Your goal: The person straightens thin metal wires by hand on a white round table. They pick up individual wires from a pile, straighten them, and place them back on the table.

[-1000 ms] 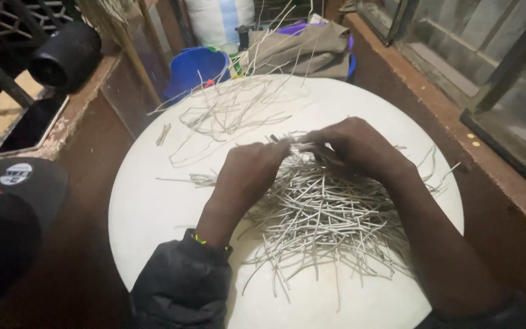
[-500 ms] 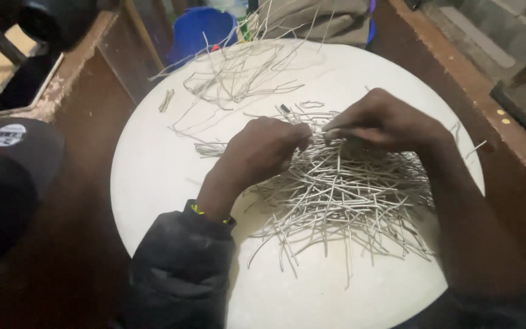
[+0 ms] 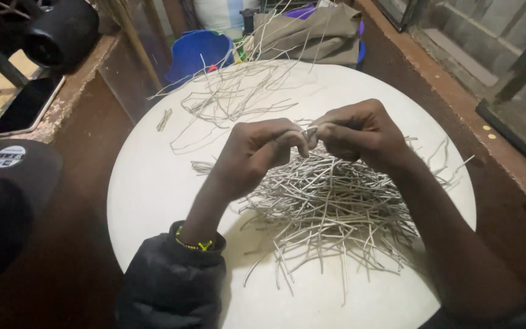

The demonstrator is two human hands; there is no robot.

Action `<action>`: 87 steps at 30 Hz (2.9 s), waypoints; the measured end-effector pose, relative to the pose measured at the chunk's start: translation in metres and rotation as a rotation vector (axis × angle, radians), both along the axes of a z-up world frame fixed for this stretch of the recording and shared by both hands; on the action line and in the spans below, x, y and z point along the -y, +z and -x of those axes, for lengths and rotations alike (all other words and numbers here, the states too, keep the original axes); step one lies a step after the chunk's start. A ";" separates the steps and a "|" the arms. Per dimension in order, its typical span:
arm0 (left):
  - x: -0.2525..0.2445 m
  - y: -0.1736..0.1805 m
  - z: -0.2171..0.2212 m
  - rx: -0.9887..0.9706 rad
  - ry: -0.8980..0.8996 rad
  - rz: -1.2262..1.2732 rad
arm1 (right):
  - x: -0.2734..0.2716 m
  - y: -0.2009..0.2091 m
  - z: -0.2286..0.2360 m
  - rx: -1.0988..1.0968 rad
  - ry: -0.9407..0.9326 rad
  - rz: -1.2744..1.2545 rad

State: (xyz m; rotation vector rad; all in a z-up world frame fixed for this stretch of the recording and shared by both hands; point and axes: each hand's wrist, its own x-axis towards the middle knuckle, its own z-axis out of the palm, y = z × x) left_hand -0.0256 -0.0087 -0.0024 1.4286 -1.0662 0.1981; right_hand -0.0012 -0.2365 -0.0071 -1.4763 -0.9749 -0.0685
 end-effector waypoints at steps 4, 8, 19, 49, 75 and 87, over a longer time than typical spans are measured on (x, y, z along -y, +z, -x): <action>-0.012 0.007 -0.003 0.046 0.115 -0.231 | 0.002 0.019 0.017 0.126 -0.143 0.241; -0.007 0.006 -0.004 0.225 0.509 -0.763 | -0.008 0.025 0.024 0.258 -0.370 0.708; -0.015 0.009 0.002 0.166 0.085 -0.535 | 0.006 0.027 0.021 0.256 0.093 0.556; 0.031 -0.014 0.012 0.906 1.087 -0.073 | -0.047 0.036 0.048 -0.045 -0.694 -0.331; 0.039 -0.027 -0.021 -0.430 0.342 0.597 | 0.063 0.006 -0.023 0.464 -1.143 0.266; -0.044 -0.037 -0.061 0.036 0.923 -0.674 | 0.045 0.004 -0.017 0.314 -0.948 0.416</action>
